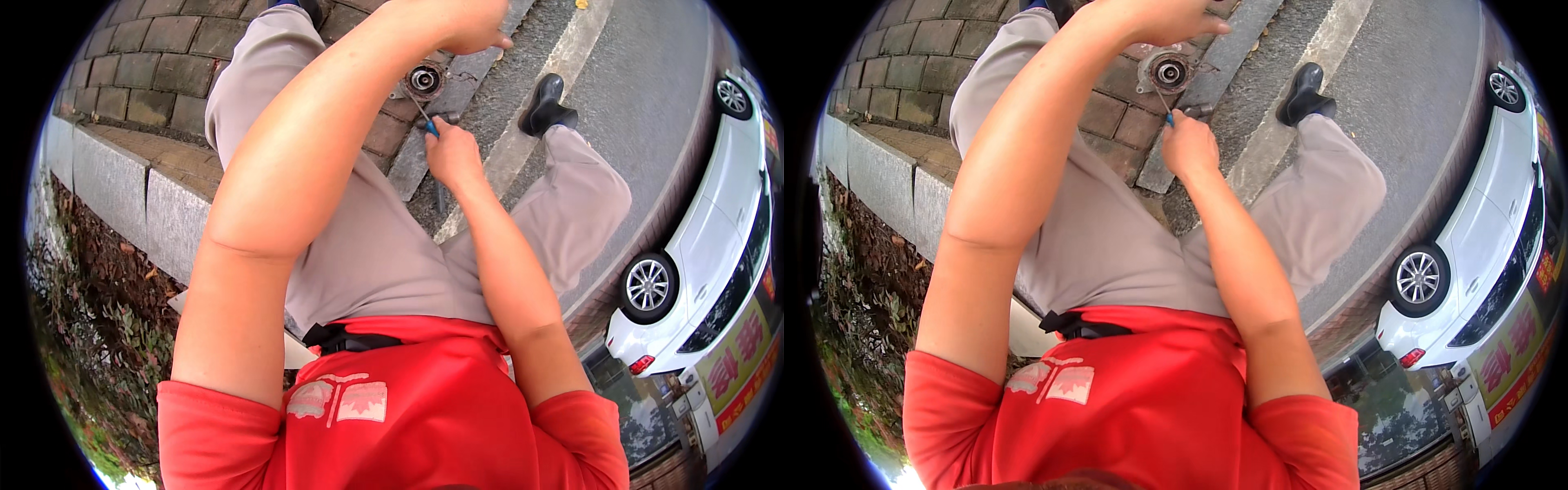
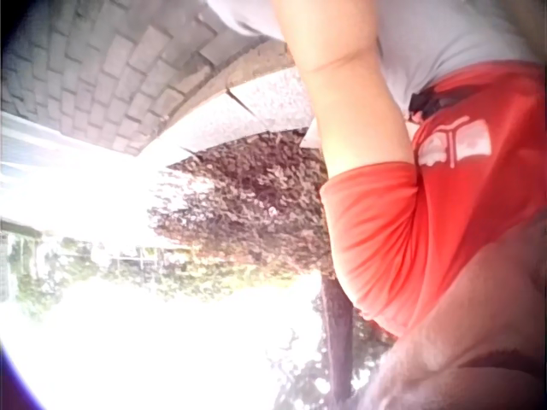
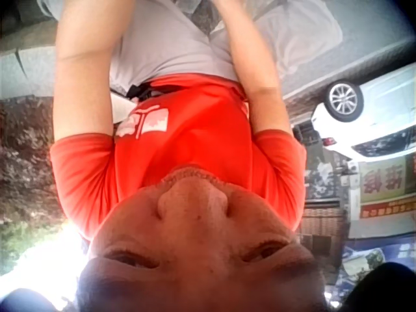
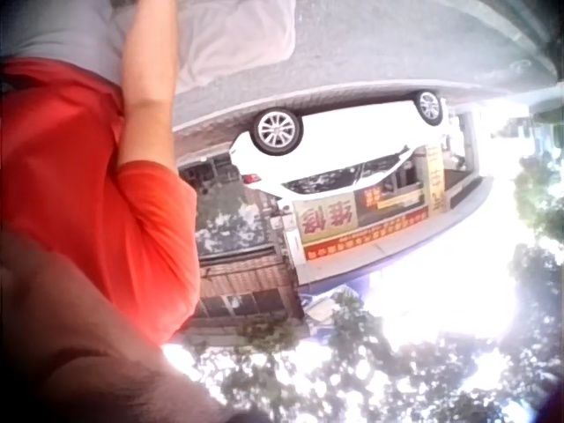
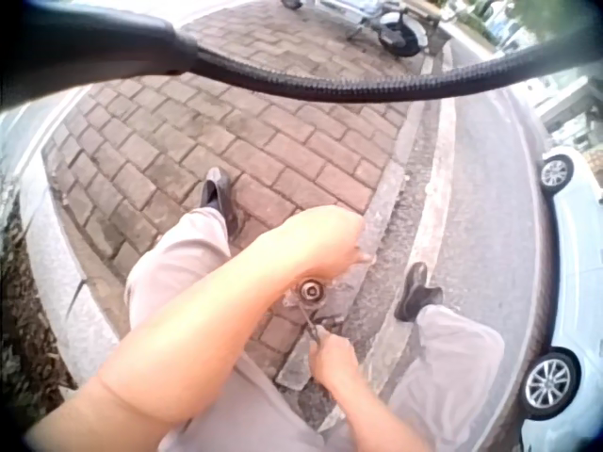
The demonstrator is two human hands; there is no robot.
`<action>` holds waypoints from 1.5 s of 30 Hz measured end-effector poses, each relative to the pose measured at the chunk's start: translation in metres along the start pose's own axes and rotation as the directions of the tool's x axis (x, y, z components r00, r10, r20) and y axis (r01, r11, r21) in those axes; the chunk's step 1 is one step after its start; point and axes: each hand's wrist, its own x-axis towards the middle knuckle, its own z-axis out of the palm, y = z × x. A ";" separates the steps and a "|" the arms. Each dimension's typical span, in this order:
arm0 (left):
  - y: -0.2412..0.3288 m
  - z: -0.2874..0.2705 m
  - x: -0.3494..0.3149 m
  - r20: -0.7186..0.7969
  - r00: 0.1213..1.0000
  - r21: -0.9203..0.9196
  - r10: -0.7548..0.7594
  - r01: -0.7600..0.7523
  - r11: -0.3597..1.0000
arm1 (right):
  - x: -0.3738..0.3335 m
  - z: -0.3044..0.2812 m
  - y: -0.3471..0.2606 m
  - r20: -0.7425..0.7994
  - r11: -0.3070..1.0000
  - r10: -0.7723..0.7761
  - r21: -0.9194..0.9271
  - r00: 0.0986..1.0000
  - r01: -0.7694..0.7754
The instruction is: The person separates a metal component from a larger assembly by tapping it with a hammer and prying with a screwdriver, then uses the screwdriver to manipulate internal parts of the detached component.
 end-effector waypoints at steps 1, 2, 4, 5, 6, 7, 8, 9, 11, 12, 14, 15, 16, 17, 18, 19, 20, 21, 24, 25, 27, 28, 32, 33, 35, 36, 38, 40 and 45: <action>-0.002 0.001 -0.001 -0.021 1.000 -0.005 0.013 -0.013 1.000 | 0.001 0.001 0.001 0.001 1.000 -0.002 0.002 1.000 0.002; -0.004 0.001 -0.001 -0.038 0.999 -0.018 0.035 -0.035 0.999 | 0.003 0.001 0.002 0.001 1.000 -0.004 0.004 1.000 0.004; -0.006 0.001 -0.006 -0.069 0.996 -0.044 0.065 -0.068 0.997 | 0.005 0.004 0.004 0.005 1.000 -0.023 0.009 1.000 0.023; -0.007 0.002 -0.006 -0.057 0.997 -0.031 0.053 -0.055 0.998 | 0.007 0.005 0.005 0.006 0.999 -0.033 0.011 0.999 0.033; -0.008 0.002 -0.004 -0.047 0.998 -0.018 0.044 -0.045 0.999 | 0.010 0.003 0.005 0.029 0.999 -0.044 -0.008 0.999 0.045; -0.008 0.003 -0.003 -0.037 0.999 -0.004 0.034 -0.034 0.999 | 0.013 0.002 0.004 0.052 0.998 -0.056 -0.027 0.997 0.058; -0.010 0.003 -0.004 -0.045 0.998 -0.010 0.041 -0.042 0.999 | 0.016 0.001 0.003 0.075 0.996 -0.068 -0.045 0.995 0.071; -0.008 0.003 -0.004 -0.050 0.997 -0.018 0.061 -0.062 0.998 | 0.021 0.004 0.007 0.093 0.999 -0.051 -0.012 0.994 0.053; -0.001 0.003 -0.001 -0.040 0.996 -0.024 0.081 -0.082 0.996 | 0.028 0.009 0.017 0.130 0.998 -0.018 0.056 0.991 0.011; -0.002 0.001 0.000 -0.029 0.997 -0.014 0.068 -0.068 0.998 | 0.027 0.009 0.014 0.156 0.998 0.013 0.051 0.988 -0.021; -0.002 0.000 0.002 -0.008 0.999 0.001 0.040 -0.040 0.999 | 0.020 0.013 0.007 0.204 0.995 0.079 0.039 0.976 -0.088; -0.005 0.005 0.003 -0.002 1.000 0.009 0.021 -0.021 1.000 | 0.016 0.013 0.000 0.193 0.996 0.088 -0.022 0.977 -0.085; -0.003 0.009 0.002 0.011 1.000 0.011 0.009 -0.009 1.000 | 0.008 0.016 -0.005 0.184 0.992 0.109 -0.081 0.977 -0.095; -0.003 0.010 0.004 0.022 1.000 0.008 0.011 -0.011 1.000 | 0.003 0.018 -0.010 0.173 0.985 0.129 -0.140 0.976 -0.105; 0.000 0.009 0.005 0.034 0.999 0.005 0.015 -0.015 1.000 | 0.002 0.021 -0.013 0.190 0.978 0.130 -0.186 0.973 -0.095; 0.002 0.008 0.004 0.045 0.999 0.001 0.017 -0.017 1.000 | 0.001 0.024 -0.015 0.206 0.969 0.132 -0.233 0.969 -0.083; 0.003 0.007 0.002 0.032 0.999 -0.005 0.037 -0.037 0.999 | -0.001 0.026 -0.016 0.223 0.958 0.134 -0.279 0.965 -0.069; 0.001 0.007 -0.001 0.017 0.999 -0.011 0.050 -0.050 0.999 | -0.003 0.023 -0.020 0.229 0.944 0.129 -0.325 0.965 -0.049; 0.000 0.002 -0.004 0.032 0.998 -0.008 0.051 -0.051 0.999 | -0.005 0.018 -0.027 0.238 0.903 0.109 -0.430 0.965 0.005; 0.001 0.001 -0.005 0.046 0.998 -0.004 0.046 -0.045 0.999 | -0.001 0.020 -0.025 0.235 0.895 0.099 -0.446 0.967 0.017; -0.003 -0.003 -0.009 0.030 0.999 0.002 0.043 -0.043 0.999 | 0.001 0.022 -0.022 0.228 0.923 0.082 -0.384 0.970 0.012; -0.006 -0.006 -0.010 0.019 0.999 0.006 0.039 -0.040 0.999 | 0.002 0.025 -0.020 0.225 0.953 0.075 -0.303 0.972 -0.004; -0.005 0.013 -0.003 -0.059 0.995 -0.003 0.084 -0.084 0.996 | 0.015 0.082 0.022 0.219 0.792 0.161 0.552 0.962 -0.258; -0.007 0.011 -0.001 -0.021 0.998 0.016 0.065 -0.064 0.998 | 0.012 0.083 0.014 0.284 0.569 0.171 0.753 0.944 -0.330; -0.012 0.011 -0.004 0.002 0.999 0.030 0.040 -0.040 0.999 | -0.001 0.082 0.005 0.507 -0.118 0.044 0.859 0.861 -0.499; -0.011 0.012 -0.004 -0.014 0.999 0.023 0.042 -0.042 0.999 | -0.002 0.081 0.005 0.531 -0.354 -0.021 0.788 0.847 -0.503; -0.010 0.014 -0.002 -0.023 0.999 0.019 0.039 -0.039 0.999 | -0.004 0.075 0.012 0.539 -0.373 -0.039 0.773 0.841 -0.513; -0.007 0.015 0.001 -0.005 1.000 0.029 0.028 -0.028 0.999 | -0.005 0.071 0.013 0.512 -0.133 0.037 0.854 0.858 -0.504; -0.005 0.016 0.007 0.009 0.999 0.037 0.034 -0.034 0.999 | -0.001 0.068 0.013 -0.091 0.911 0.033 0.412 0.995 0.008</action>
